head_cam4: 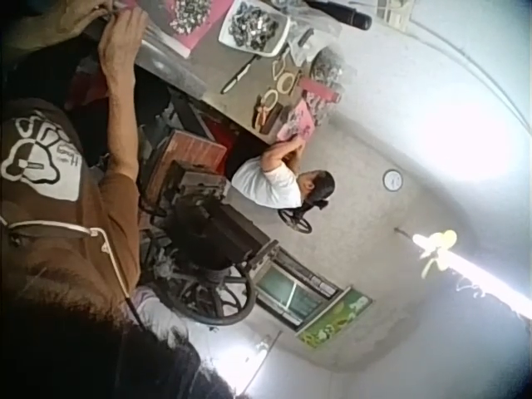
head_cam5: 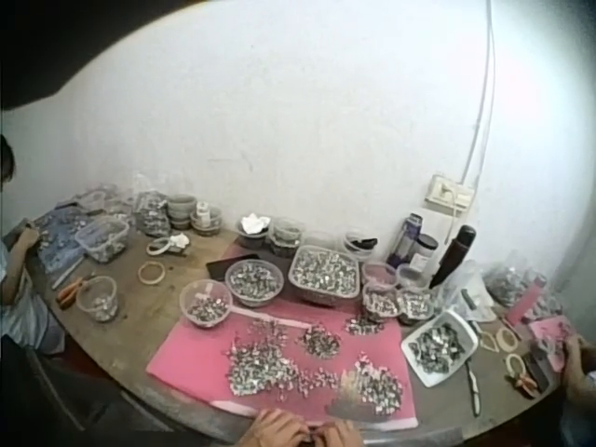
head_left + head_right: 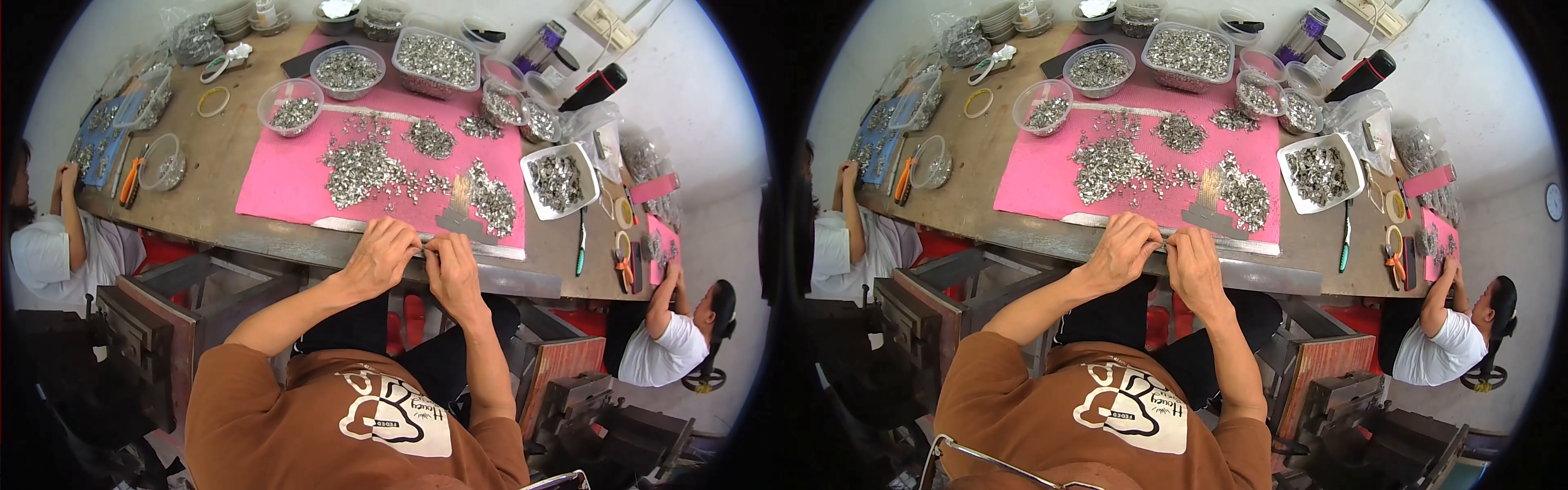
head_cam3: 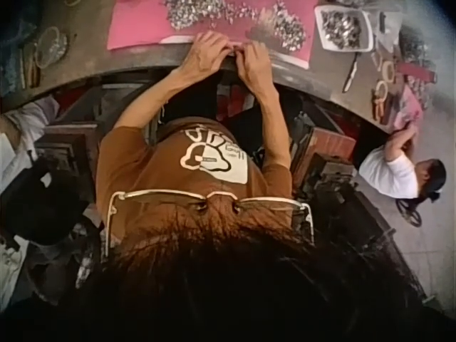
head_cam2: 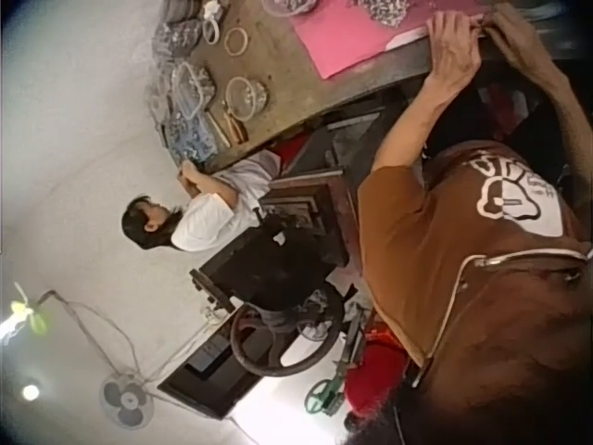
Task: The person assembles small metal parts into a metal template by hand, then secures them using a manual press.
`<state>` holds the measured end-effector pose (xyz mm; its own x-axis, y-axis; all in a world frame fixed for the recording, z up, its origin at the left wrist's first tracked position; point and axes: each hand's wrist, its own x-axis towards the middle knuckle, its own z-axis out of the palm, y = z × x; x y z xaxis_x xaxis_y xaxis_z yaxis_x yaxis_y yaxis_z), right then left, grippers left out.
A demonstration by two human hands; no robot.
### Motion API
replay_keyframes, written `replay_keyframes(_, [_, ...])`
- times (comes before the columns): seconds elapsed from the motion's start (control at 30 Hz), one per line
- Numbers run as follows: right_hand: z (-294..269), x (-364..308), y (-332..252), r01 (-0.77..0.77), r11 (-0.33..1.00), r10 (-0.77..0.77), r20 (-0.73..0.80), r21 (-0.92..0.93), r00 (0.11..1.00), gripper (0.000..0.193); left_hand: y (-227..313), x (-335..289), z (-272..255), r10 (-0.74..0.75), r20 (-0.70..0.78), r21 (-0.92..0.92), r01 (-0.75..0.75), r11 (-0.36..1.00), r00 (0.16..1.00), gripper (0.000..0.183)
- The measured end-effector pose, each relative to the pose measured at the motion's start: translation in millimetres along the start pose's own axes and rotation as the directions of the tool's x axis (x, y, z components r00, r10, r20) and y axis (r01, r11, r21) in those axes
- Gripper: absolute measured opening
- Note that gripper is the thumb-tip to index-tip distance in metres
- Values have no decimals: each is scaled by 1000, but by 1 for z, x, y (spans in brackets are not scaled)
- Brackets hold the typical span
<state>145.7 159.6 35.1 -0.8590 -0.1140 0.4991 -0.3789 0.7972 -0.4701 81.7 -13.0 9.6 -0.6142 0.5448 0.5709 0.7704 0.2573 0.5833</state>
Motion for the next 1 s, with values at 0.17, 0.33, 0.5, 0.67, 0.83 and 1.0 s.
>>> replay_keyframes(0.17, [-1, 0, 1, -18, 999, 19, -11, 35, 1000, 20, 3, 0, 1, 71, -20, 92, -69, 993, 997, 15])
replay_keyframes(0.33, [-2, 1, 1, -64, 995, 67, -28, 73, 997, 18, 4, 2, 1, 112, -27, 144, -107, 984, 993, 17])
replay_keyframes(0.5, [-1, -2, 2, -65, 994, 68, -28, 83, 997, 19, -1, 0, 1, 149, -10, 138, -146, 980, 989, 19])
replay_keyframes(0.67, [0, -3, 0, -47, 997, 50, -36, 58, 998, 19, -8, -11, 3, 197, -58, 128, -189, 974, 979, 25])
replay_keyframes(0.83, [0, -1, -2, 4, 1000, -5, -27, -23, 1000, 20, -3, -16, 7, 90, -76, 88, -83, 993, 993, 31])
replay_keyframes(1.0, [-9, 5, 1, 74, 997, -72, 89, -17, 993, 19, -4, -20, 7, 63, -86, 68, -57, 996, 994, 35])
